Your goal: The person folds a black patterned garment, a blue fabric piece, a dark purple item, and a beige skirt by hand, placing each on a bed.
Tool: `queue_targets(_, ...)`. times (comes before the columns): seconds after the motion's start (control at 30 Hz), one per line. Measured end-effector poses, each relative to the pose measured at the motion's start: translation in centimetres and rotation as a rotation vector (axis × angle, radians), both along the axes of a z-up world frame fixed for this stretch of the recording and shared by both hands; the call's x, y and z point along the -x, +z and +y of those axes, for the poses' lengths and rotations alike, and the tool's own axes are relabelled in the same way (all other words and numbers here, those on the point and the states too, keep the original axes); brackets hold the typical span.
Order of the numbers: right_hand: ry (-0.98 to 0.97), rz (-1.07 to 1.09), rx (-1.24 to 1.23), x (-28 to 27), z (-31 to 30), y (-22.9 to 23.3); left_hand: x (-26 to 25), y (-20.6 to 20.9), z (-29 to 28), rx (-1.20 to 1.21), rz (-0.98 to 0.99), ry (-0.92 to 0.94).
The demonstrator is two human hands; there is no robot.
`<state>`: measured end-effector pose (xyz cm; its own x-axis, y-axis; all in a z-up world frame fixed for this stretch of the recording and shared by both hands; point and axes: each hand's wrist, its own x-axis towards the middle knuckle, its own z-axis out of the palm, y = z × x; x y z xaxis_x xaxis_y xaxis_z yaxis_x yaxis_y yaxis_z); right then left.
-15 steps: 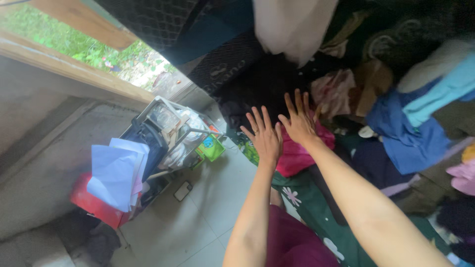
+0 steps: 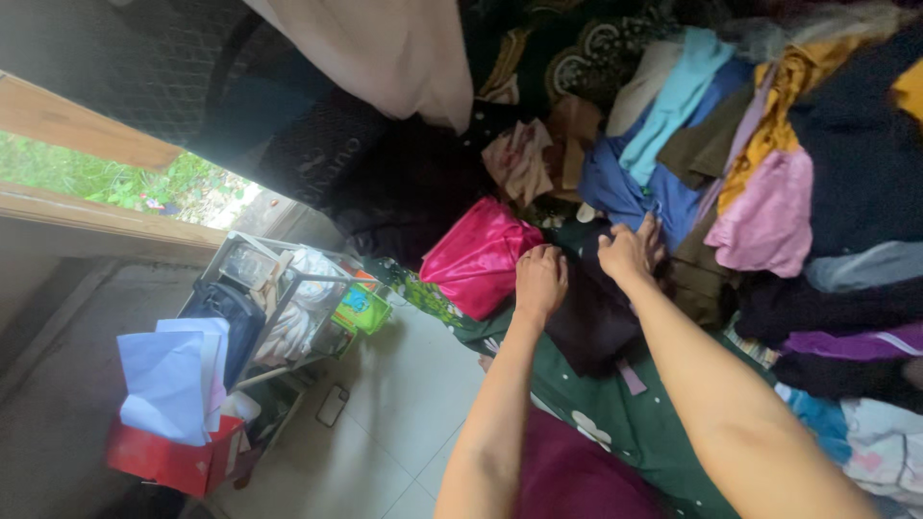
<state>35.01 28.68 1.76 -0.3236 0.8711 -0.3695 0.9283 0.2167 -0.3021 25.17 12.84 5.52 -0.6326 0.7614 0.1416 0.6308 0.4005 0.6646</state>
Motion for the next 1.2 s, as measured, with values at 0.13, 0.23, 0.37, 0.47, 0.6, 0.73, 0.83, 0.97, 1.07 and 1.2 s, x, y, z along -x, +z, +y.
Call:
queue_targets(0.13, 0.006, 0.029, -0.118, -5.2, 1.2, -2.1, -3.4, -1.4, -0.1, 0.119, -0.055, -0.068)
queue_targets(0.23, 0.108, 0.104, -0.175, -7.7, 3.2, -3.6, -5.1, -2.3, -0.6, 0.188, -0.063, -0.133)
queue_targets(0.37, 0.152, 0.281, -0.273, -8.1, 5.4, -1.2, -6.7, -2.1, -0.6, 0.198, -0.127, -0.126)
queue_targets(0.47, 0.055, 0.626, -0.244, -8.0, 6.0, 4.8, -7.7, -0.3, 0.2, 0.176, -0.204, -0.119)
queue_targets(0.6, -0.215, 1.082, 0.073, -9.5, 5.4, 12.4, -9.5, 4.5, 2.8, -0.066, -0.356, -0.073)
queue_targets(0.73, -0.109, 1.216, 0.178, -12.5, 3.4, 16.7, -11.4, 9.3, 6.2, -0.337, -0.168, -0.027)
queue_targets(0.83, -0.069, 1.193, 0.175, -13.4, 3.0, 16.9, -12.4, 9.3, 8.9, -0.282, -0.251, 0.036)
queue_targets(0.97, 0.003, 0.995, 0.161, -13.6, 4.5, 13.1, -12.9, 5.6, 8.4, -0.041, -0.401, 0.022)
queue_targets(1.07, 0.082, 0.772, 0.169, -11.8, 5.2, 8.4, -14.1, 3.0, 7.2, -0.045, -0.267, -0.031)
queue_targets(1.2, 0.105, 0.381, 0.081, -10.5, 4.5, 4.7, -14.7, 2.7, 5.5, 0.092, -0.333, -0.035)
